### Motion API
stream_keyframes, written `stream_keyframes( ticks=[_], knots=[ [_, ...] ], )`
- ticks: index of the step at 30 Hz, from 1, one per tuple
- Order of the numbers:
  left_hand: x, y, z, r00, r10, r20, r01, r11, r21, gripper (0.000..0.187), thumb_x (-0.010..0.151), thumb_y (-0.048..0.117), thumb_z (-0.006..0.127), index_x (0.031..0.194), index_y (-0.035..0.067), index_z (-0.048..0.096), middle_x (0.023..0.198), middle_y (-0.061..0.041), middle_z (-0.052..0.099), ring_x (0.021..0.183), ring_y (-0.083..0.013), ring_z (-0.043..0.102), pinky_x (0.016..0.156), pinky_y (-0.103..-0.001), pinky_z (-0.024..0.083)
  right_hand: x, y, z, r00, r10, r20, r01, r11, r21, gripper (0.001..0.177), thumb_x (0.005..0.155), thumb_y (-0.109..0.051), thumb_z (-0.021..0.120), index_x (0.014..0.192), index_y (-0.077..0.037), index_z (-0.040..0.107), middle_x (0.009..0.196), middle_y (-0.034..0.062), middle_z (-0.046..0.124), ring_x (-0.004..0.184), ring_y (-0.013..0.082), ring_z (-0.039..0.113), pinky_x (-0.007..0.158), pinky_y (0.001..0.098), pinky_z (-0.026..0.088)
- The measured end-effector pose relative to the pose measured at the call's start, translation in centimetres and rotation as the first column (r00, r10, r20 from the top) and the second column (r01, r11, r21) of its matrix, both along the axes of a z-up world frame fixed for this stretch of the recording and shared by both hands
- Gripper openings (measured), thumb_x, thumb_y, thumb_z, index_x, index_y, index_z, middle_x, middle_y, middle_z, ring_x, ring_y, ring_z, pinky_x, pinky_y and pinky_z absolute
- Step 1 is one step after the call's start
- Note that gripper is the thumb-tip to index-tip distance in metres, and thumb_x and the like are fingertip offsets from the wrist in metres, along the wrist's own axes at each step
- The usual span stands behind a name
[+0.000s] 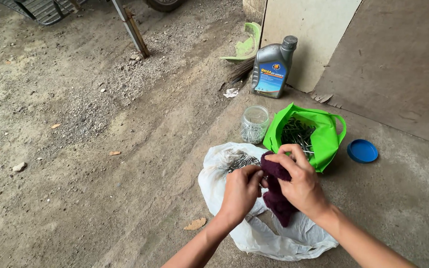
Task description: The person repeatedly picks up individual nails from a white bag and wipes them with a maroon cloth. The cleaned nails are placed into a green bag. A bottle of motor oil and a glass jar are visible nearby.
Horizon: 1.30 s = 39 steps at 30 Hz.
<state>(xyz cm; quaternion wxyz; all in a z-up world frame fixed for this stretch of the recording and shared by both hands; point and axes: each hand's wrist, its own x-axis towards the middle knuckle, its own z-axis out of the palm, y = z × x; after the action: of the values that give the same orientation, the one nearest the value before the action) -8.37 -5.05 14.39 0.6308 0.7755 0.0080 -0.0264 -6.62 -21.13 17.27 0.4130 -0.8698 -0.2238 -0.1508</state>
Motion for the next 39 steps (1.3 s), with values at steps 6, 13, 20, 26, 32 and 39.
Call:
stream_keyframes(
  ticks=[6,13,20,26,32,39],
  knots=[
    [0.0,-0.1,-1.3,1.000,0.014,-0.016,-0.014,1.000,-0.028,0.021,0.098,0.009,0.058,0.100,-0.005,0.075,0.067,-0.006,0.070,0.054,-0.0089,0.061,0.052,-0.027,0.050,0.2,-0.1,-1.1,0.991,0.114,0.076,-0.115,0.993,0.011,0.044,0.067,0.010,0.073,0.108,-0.005,0.069,0.107,0.0105,0.061,0.098,0.0285,0.069,0.082,0.0363,0.057],
    [0.0,0.0,-1.6,0.977,-0.043,-0.208,-0.019,0.957,-0.290,0.022,0.102,0.009,0.053,0.099,-0.004,0.071,0.070,-0.002,0.068,0.053,-0.0074,0.055,0.050,-0.025,0.044,2.2,-2.4,1.0,0.974,-0.165,0.158,0.161,0.986,0.036,0.036,0.077,0.005,0.077,0.111,-0.003,0.067,0.108,0.0128,0.064,0.099,0.0326,0.067,0.086,0.0397,0.054],
    [-0.1,-0.8,-2.1,0.985,-0.060,-0.163,0.025,0.977,-0.212,0.021,0.103,0.012,0.054,0.091,0.000,0.067,0.066,0.000,0.061,0.053,-0.0058,0.051,0.050,-0.023,0.042,0.3,-0.5,-0.1,1.000,0.024,0.017,-0.025,0.998,0.056,0.038,0.074,0.004,0.077,0.111,-0.004,0.069,0.105,0.0121,0.065,0.094,0.0285,0.071,0.080,0.0359,0.057],
    [0.3,-0.3,-2.2,0.963,-0.082,-0.257,-0.029,0.916,-0.401,0.019,0.104,0.013,0.053,0.092,0.004,0.065,0.069,0.004,0.055,0.056,-0.0052,0.047,0.050,-0.023,0.038,0.2,0.2,0.0,0.996,0.081,0.036,-0.083,0.995,0.064,0.036,0.075,0.006,0.074,0.110,-0.004,0.067,0.104,0.0116,0.064,0.097,0.0291,0.071,0.082,0.0358,0.058],
    [-0.2,-0.1,-2.5,0.989,-0.049,-0.140,0.031,0.991,-0.127,0.021,0.103,0.014,0.055,0.095,0.001,0.070,0.069,0.000,0.060,0.057,-0.0114,0.052,0.054,-0.029,0.043,1.7,-0.7,0.7,1.000,-0.025,0.012,0.025,0.999,0.048,0.035,0.077,0.003,0.075,0.110,-0.004,0.067,0.107,0.0119,0.065,0.098,0.0302,0.070,0.084,0.0361,0.056],
    [-0.1,0.6,-1.3,0.903,-0.167,0.396,-0.031,0.893,0.448,0.019,0.087,0.000,0.057,0.102,0.002,0.068,0.084,-0.013,0.065,0.076,-0.0339,0.066,0.070,-0.043,0.054,1.3,-2.1,0.3,0.982,0.137,0.133,-0.103,0.966,-0.236,0.046,0.070,-0.006,0.076,0.114,-0.007,0.066,0.118,0.0148,0.069,0.106,0.0374,0.067,0.089,0.0433,0.052]
  ],
)
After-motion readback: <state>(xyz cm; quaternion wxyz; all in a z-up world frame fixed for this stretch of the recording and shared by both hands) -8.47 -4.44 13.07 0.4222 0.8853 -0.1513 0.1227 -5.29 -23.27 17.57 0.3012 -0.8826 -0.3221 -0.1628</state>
